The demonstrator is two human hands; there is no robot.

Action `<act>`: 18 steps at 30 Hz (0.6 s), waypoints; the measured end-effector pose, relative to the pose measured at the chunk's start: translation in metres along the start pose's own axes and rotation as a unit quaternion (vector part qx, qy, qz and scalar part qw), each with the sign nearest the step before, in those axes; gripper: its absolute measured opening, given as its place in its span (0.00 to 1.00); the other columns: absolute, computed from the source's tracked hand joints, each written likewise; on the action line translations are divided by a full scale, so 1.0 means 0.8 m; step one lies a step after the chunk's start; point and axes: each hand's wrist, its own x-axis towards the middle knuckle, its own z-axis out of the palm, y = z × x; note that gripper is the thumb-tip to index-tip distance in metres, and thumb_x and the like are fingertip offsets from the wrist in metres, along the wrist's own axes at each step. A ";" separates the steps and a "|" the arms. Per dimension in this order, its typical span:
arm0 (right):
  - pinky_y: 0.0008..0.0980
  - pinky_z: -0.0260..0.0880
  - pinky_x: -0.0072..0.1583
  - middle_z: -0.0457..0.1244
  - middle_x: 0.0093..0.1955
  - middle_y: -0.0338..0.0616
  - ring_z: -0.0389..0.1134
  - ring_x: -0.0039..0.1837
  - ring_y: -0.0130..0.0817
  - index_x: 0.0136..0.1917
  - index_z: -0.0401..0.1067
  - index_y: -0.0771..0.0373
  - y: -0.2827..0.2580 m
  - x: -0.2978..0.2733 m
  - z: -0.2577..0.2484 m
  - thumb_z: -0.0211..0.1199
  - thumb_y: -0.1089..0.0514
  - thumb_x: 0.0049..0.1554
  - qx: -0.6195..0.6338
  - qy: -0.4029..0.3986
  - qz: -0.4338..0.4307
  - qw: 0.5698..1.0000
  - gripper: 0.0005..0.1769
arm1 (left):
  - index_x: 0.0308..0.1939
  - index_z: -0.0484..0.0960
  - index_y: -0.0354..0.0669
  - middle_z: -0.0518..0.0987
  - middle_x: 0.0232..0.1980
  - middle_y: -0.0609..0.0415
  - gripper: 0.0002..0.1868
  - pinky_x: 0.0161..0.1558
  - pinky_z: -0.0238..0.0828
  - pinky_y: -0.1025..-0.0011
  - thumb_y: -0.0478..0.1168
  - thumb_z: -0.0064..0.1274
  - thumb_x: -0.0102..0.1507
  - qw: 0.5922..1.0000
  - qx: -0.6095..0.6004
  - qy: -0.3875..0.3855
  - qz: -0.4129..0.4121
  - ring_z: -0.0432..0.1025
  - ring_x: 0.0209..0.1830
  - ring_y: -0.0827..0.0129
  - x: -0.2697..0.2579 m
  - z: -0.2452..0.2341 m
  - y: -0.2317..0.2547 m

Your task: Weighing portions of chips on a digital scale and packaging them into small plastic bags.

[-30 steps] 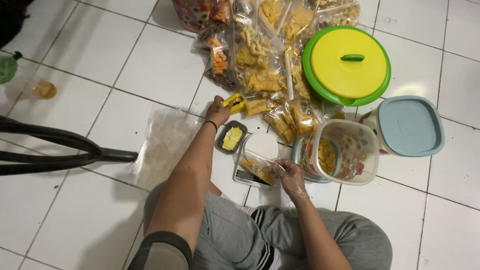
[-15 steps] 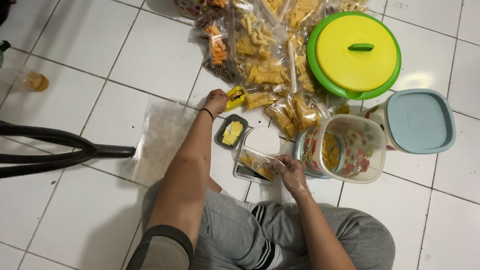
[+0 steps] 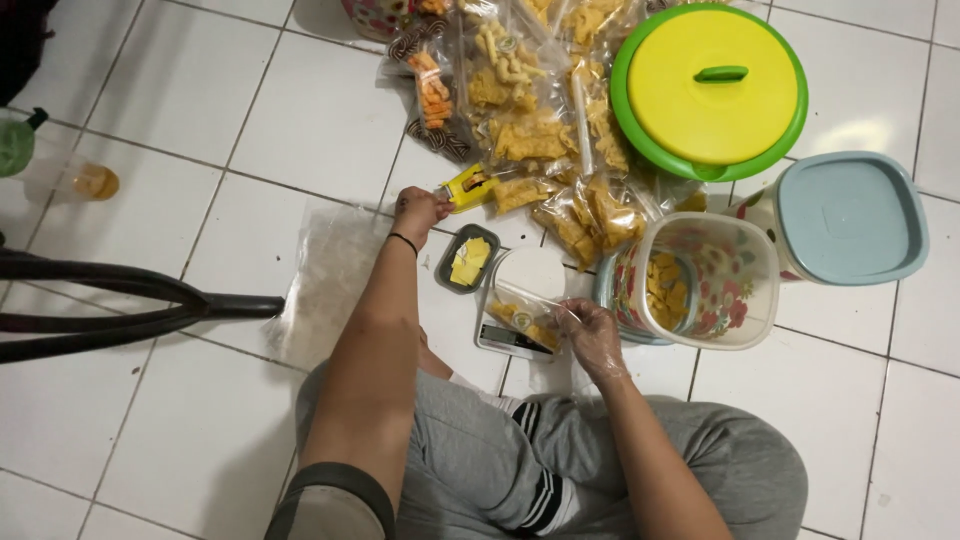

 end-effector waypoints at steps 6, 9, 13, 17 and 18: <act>0.30 0.66 0.43 0.69 0.35 0.47 0.64 0.38 0.31 0.47 0.79 0.69 -0.001 0.002 0.000 0.65 0.64 0.57 0.006 -0.001 0.001 1.000 0.06 | 0.42 0.72 0.32 0.80 0.42 0.40 0.06 0.37 0.84 0.70 0.32 0.41 0.66 0.979 0.189 0.053 0.060 0.82 0.35 0.66 0.018 0.004 -0.047; 0.29 0.66 0.42 0.67 0.33 0.46 0.65 0.37 0.31 0.46 0.79 0.69 0.006 0.006 0.003 0.65 0.65 0.56 0.011 0.005 -0.006 1.000 0.05 | 0.38 0.68 0.35 0.76 0.40 0.39 0.08 0.42 0.79 0.60 0.35 0.40 0.70 0.955 0.273 0.065 0.091 0.79 0.45 0.47 0.014 0.010 -0.023; 0.30 0.67 0.42 0.68 0.34 0.47 0.65 0.38 0.30 0.47 0.79 0.68 0.011 0.006 -0.004 0.65 0.64 0.57 0.005 0.000 -0.002 1.000 0.06 | 0.42 0.71 0.35 0.79 0.41 0.41 0.05 0.44 0.78 0.62 0.36 0.47 0.68 0.948 0.290 0.085 0.100 0.80 0.47 0.52 0.011 -0.028 -0.036; 0.30 0.67 0.43 0.68 0.35 0.47 0.65 0.38 0.31 0.47 0.79 0.68 0.008 0.006 -0.010 0.65 0.64 0.57 0.009 0.003 -0.015 1.000 0.06 | 0.44 0.74 0.36 0.80 0.41 0.42 0.06 0.44 0.78 0.64 0.35 0.50 0.66 0.962 0.247 0.055 0.105 0.79 0.45 0.56 -0.027 0.019 -0.006; 0.30 0.67 0.43 0.69 0.35 0.48 0.65 0.38 0.31 0.47 0.79 0.68 0.007 0.006 -0.010 0.65 0.65 0.57 0.012 0.003 -0.020 1.000 0.06 | 0.44 0.74 0.36 0.80 0.41 0.42 0.06 0.44 0.78 0.64 0.35 0.51 0.66 0.964 0.237 0.049 0.108 0.79 0.45 0.56 -0.038 0.021 0.002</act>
